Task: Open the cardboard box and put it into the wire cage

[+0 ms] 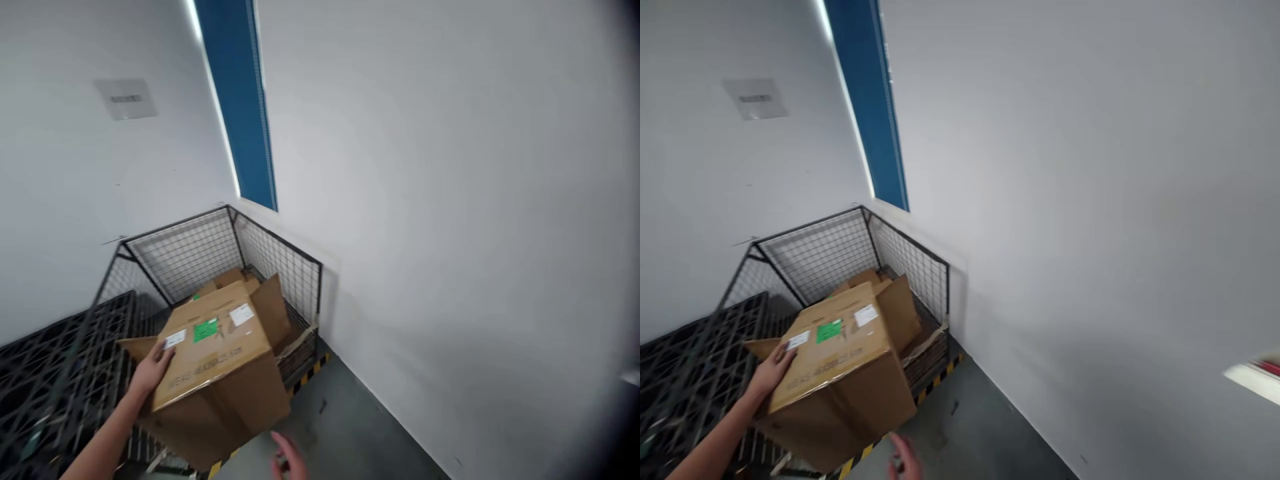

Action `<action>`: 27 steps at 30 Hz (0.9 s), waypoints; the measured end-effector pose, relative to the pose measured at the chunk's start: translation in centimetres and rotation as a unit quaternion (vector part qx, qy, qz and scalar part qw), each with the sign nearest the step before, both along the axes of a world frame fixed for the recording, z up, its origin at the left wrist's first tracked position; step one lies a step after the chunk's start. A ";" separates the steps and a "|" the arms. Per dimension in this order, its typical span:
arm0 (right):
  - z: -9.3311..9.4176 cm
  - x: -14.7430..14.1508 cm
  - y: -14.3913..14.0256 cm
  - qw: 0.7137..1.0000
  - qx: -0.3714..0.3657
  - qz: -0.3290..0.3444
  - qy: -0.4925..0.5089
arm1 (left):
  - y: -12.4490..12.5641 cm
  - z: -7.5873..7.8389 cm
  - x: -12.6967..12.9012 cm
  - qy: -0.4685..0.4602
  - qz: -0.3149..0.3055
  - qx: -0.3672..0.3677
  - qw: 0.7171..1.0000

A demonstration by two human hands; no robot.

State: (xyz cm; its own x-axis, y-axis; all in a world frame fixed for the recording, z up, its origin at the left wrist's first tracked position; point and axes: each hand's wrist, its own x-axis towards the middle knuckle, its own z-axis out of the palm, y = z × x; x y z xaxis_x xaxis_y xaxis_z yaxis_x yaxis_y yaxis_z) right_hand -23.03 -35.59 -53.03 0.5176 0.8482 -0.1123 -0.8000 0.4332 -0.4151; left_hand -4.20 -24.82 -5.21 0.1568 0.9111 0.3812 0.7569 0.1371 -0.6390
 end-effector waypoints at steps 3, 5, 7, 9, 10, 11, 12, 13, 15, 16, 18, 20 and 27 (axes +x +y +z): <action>14.0 3.4 0.3 0.997 0.012 0.049 -0.060 | -0.4 0.5 -1.1 -0.017 -0.008 -0.027 0.999; 18.9 8.5 0.3 0.978 -0.055 0.004 -0.199 | 0.2 -0.5 -1.2 -0.015 -0.035 -0.028 0.999; 20.8 12.5 0.0 0.922 -0.166 -0.131 -0.326 | 0.5 -1.3 -1.1 -0.023 -0.048 -0.024 0.998; 20.8 13.8 -0.4 0.860 -0.237 -0.222 -0.394 | 0.3 -1.8 -1.1 -0.034 -0.040 -0.017 0.998; 20.4 13.3 -0.6 0.847 -0.237 -0.203 -0.430 | 0.2 -1.9 -1.1 -0.036 -0.032 -0.018 0.999; 19.9 12.2 -0.8 0.846 -0.205 -0.134 -0.474 | 0.1 -2.0 -1.0 -0.037 -0.027 -0.015 0.999; 19.4 10.6 -0.9 0.843 -0.155 -0.027 -0.514 | 0.1 -2.1 -1.0 -0.041 -0.028 -0.017 0.999; 19.0 8.9 -0.9 0.836 -0.112 0.078 -0.531 | 0.2 -2.2 -1.0 -0.042 -0.032 -0.017 0.998; 18.4 5.8 -0.6 0.877 -0.083 0.130 -0.456 | 0.4 -2.4 -1.0 -0.040 -0.043 -0.021 0.998; 18.3 4.9 -0.4 0.915 -0.091 0.108 -0.378 | 0.5 -2.6 -1.0 -0.036 -0.045 -0.023 0.998; 18.8 5.0 0.0 0.965 -0.090 0.009 -0.248 | 0.6 -2.8 -1.1 -0.036 -0.046 -0.025 0.998; 20.1 7.5 0.1 0.935 -0.191 -0.105 -0.279 | 0.6 -3.1 -1.1 -0.042 -0.047 -0.023 0.998; 23.7 15.6 -0.8 0.818 -0.187 -0.263 -0.476 | 0.6 -3.4 -0.7 -0.061 -0.043 -0.036 0.997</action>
State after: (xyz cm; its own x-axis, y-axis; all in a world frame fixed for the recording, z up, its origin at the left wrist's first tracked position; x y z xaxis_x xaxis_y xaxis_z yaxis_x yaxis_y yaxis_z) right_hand -7.42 -36.34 -29.34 0.8039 0.4782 0.3537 0.2191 0.3148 -0.9235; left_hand -4.94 -24.24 -8.58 0.1924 0.9220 0.3361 0.8360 0.0254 -0.5482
